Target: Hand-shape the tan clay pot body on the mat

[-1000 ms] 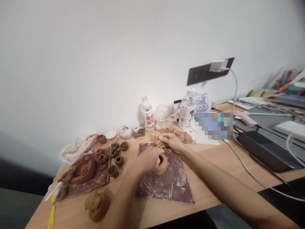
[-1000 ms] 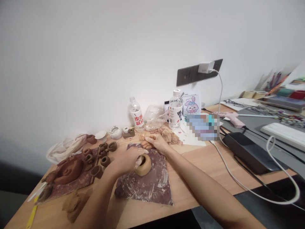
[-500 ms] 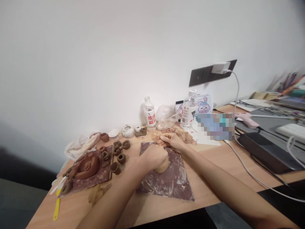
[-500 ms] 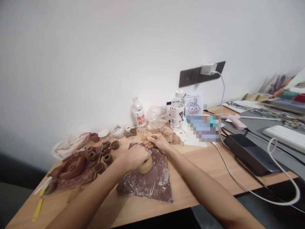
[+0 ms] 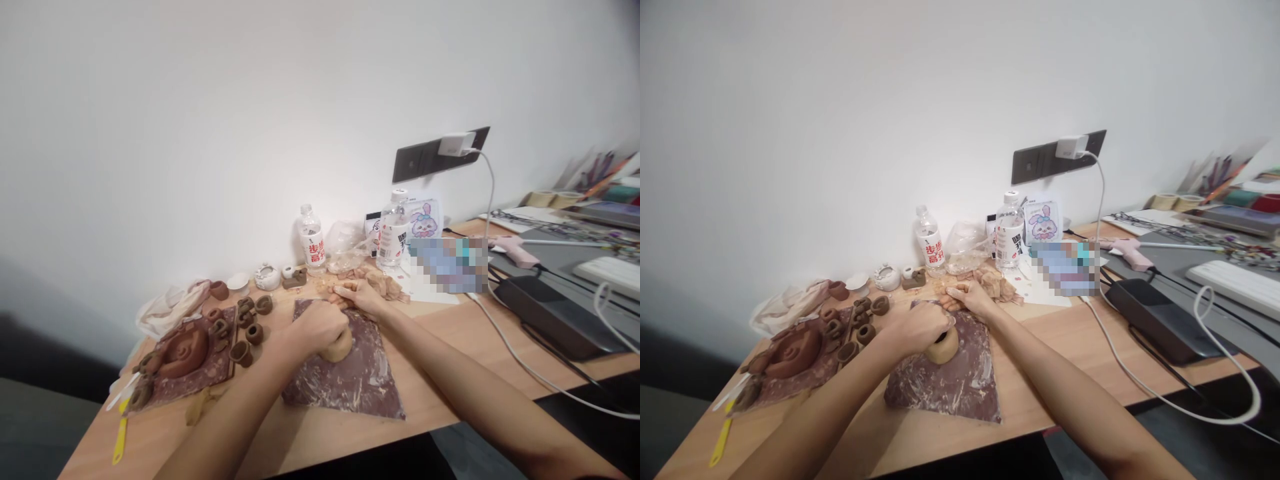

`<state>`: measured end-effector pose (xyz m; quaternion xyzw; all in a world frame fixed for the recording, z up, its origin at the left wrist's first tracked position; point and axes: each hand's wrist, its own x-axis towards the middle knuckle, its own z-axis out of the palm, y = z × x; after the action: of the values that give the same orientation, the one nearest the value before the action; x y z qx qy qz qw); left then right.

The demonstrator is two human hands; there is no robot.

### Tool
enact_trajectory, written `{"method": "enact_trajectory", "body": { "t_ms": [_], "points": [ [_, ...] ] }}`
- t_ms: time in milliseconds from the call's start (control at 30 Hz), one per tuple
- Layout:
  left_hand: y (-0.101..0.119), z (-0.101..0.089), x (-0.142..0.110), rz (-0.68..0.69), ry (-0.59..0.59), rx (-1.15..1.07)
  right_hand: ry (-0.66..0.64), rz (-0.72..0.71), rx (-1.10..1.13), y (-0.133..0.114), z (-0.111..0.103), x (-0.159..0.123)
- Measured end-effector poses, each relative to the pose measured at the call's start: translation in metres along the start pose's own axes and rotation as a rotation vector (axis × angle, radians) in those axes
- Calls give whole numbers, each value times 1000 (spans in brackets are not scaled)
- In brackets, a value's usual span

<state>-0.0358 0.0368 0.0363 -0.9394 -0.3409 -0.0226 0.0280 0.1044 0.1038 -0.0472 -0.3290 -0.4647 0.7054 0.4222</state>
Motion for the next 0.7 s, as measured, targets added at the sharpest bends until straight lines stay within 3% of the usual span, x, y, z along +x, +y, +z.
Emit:
{"method": "enact_trajectory", "body": {
  "t_ms": [467, 700],
  "points": [
    [10, -8, 9, 223, -162, 213, -7, -16, -7, 2, -1, 1],
    [6, -13, 6, 176, -167, 207, 5, -51, -29, 4, -2, 2]
  ]
}}
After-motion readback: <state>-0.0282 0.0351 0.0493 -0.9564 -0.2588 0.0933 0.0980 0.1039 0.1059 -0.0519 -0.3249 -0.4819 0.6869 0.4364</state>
